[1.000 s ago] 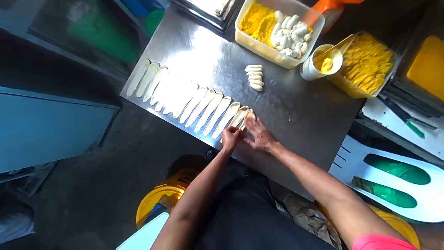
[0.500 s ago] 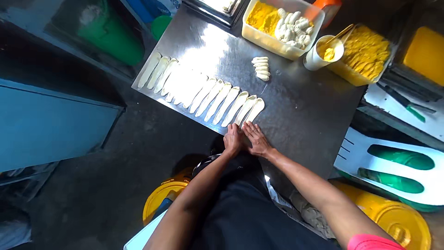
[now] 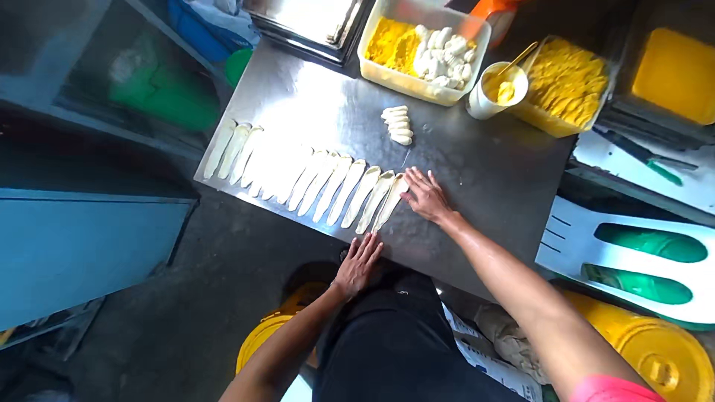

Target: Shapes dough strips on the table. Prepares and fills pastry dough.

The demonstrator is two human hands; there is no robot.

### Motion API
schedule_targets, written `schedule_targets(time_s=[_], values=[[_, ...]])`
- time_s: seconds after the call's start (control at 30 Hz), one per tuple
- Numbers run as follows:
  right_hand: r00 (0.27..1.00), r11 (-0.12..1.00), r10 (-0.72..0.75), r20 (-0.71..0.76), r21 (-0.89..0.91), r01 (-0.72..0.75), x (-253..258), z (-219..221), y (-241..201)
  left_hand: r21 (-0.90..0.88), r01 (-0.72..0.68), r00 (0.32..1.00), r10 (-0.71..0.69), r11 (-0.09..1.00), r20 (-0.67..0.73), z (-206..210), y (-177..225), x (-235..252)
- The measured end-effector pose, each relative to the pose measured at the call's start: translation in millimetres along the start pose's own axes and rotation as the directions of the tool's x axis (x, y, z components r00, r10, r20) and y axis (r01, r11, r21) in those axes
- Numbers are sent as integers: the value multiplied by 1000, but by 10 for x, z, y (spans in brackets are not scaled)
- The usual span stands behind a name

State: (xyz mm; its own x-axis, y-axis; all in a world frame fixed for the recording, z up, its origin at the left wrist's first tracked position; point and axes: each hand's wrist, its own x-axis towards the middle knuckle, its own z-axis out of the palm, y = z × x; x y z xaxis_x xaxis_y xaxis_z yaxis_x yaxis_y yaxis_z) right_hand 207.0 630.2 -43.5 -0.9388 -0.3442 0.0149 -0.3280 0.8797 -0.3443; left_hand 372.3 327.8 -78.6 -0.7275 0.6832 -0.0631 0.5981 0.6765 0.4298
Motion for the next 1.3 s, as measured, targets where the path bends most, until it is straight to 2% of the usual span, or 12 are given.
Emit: schedule_targets(time_s=[0.1, 0.2, 0.27, 0.4, 0.6, 0.67, 0.73, 0.83, 0.93, 1.07, 1.23, 1.3], values=[[977, 998, 63, -203, -2, -65, 245, -643, 554, -68, 36, 998, -40, 997, -47, -354, -67, 359], [942, 976, 202, -266, -22, -216, 577, -1339, 1391, -155, 281, 928, -309, 947, -207, -860, -324, 1318], [954, 963, 253, -164, -58, -265, 848, -1648, 1899, -205, 406, 862, -448, 891, -237, -1214, -598, 2055], [970, 975, 221, 96, -52, -217, 1136, -1792, 2397, -236, 409, 825, -468, 881, -317, -1515, -1177, 3448], [920, 949, 314, 233, -64, -308, 1243, -1838, 2335, -113, 528, 849, -526, 842, 46, -1450, -1473, 4497], [913, 948, 317, 257, -73, -308, 1290, -1867, 2352, -87, 492, 870, -494, 866, 2, -1542, -1399, 4548], [932, 956, 294, 212, -42, -292, 1255, -1866, 2373, -199, 416, 869, -452, 887, -200, -1685, -1216, 4419], [957, 961, 267, -113, 100, -257, 954, -1912, 2086, -559, 308, 765, -549, 770, -336, -1957, -807, 3827], [903, 957, 272, -333, 191, -218, 287, -1829, 1374, -811, 273, 777, -616, 518, -132, -1831, -469, 2904], [945, 940, 205, -256, 321, -117, -598, -1029, 620, -895, 371, 753, -645, 247, 134, -1330, 47, 2101], [976, 902, 170, -137, 420, -98, -973, -709, 163, -966, 233, 773, -583, -110, 252, -1126, 624, 2160], [978, 898, 155, -142, 433, -80, -968, -703, 100, -944, 213, 733, -598, -251, 325, -904, 669, 2223]])
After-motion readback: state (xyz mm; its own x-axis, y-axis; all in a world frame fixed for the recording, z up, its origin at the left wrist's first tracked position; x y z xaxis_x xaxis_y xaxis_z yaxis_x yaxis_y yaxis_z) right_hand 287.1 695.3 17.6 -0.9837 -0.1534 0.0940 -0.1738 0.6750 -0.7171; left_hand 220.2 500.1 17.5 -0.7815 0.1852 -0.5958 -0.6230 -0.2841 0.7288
